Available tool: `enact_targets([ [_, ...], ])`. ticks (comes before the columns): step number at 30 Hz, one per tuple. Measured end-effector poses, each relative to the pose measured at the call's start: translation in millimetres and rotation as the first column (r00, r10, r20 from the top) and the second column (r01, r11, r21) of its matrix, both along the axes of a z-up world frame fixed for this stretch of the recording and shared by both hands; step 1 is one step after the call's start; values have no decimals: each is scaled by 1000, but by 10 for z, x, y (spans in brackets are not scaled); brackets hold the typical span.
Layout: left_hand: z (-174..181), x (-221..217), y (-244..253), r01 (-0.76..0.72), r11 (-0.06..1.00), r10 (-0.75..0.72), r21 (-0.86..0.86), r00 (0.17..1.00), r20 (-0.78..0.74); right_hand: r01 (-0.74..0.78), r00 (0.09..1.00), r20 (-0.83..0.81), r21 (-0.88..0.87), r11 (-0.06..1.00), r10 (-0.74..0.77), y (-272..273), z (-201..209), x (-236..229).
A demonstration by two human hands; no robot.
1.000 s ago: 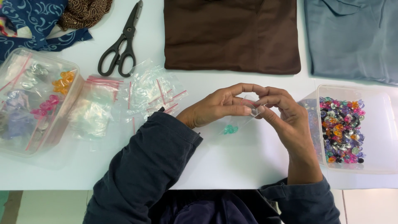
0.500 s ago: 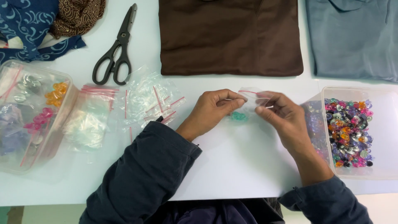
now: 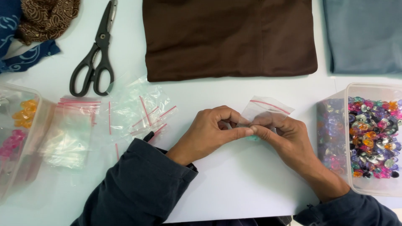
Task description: The person sorts colored buttons from a large container into small plastic bags by hand.
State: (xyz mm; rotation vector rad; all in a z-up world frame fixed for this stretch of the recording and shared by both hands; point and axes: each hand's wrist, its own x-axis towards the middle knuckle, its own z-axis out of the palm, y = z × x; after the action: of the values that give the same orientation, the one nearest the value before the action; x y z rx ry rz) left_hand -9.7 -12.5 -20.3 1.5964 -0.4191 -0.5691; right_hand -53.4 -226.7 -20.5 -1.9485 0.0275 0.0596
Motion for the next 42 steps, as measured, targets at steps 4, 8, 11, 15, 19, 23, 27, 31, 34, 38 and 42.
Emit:
enact_targets([
  [4,-177,69,-26,-48,998,47,-43,999,-23,12,1000,-26,-34,999,-13,12,115,-13],
  [8,-120,25,-32,-57,997,56,-48,998,-35,12,1000,-27,-30,999,-13,-8,65,-51],
  [11,-66,18,-35,-31,998,30,-51,999,-19,28,999,-32,-10,1000,-28,-22,68,-46],
  [15,52,10,-12,-41,999,41,7,996,85,20,1000,24,3,1000,-20,-98,-18,-69],
  [19,-37,-12,-36,-72,997,67,31,986,155,6,1000,29,48,999,-7,-51,44,-38],
  [23,-73,-13,-43,-57,998,56,1,988,147,10,998,53,63,998,-13,-39,17,-42],
  [27,-61,-8,-65,-74,997,76,-17,982,171,45,997,50,109,993,-51,-25,-44,-66],
  [31,-68,-11,-39,-108,993,113,-56,990,88,51,997,59,101,994,-58,1,11,-51],
  [34,-65,-12,-37,-110,993,114,-46,990,78,19,998,55,117,993,-26,12,44,-52],
  [38,-56,4,-46,-95,994,99,-58,993,70,3,999,36,148,989,-8,28,43,-41],
  [42,-26,1,-33,-86,992,89,-91,996,31,43,999,13,242,969,-47,-19,-42,-31],
])
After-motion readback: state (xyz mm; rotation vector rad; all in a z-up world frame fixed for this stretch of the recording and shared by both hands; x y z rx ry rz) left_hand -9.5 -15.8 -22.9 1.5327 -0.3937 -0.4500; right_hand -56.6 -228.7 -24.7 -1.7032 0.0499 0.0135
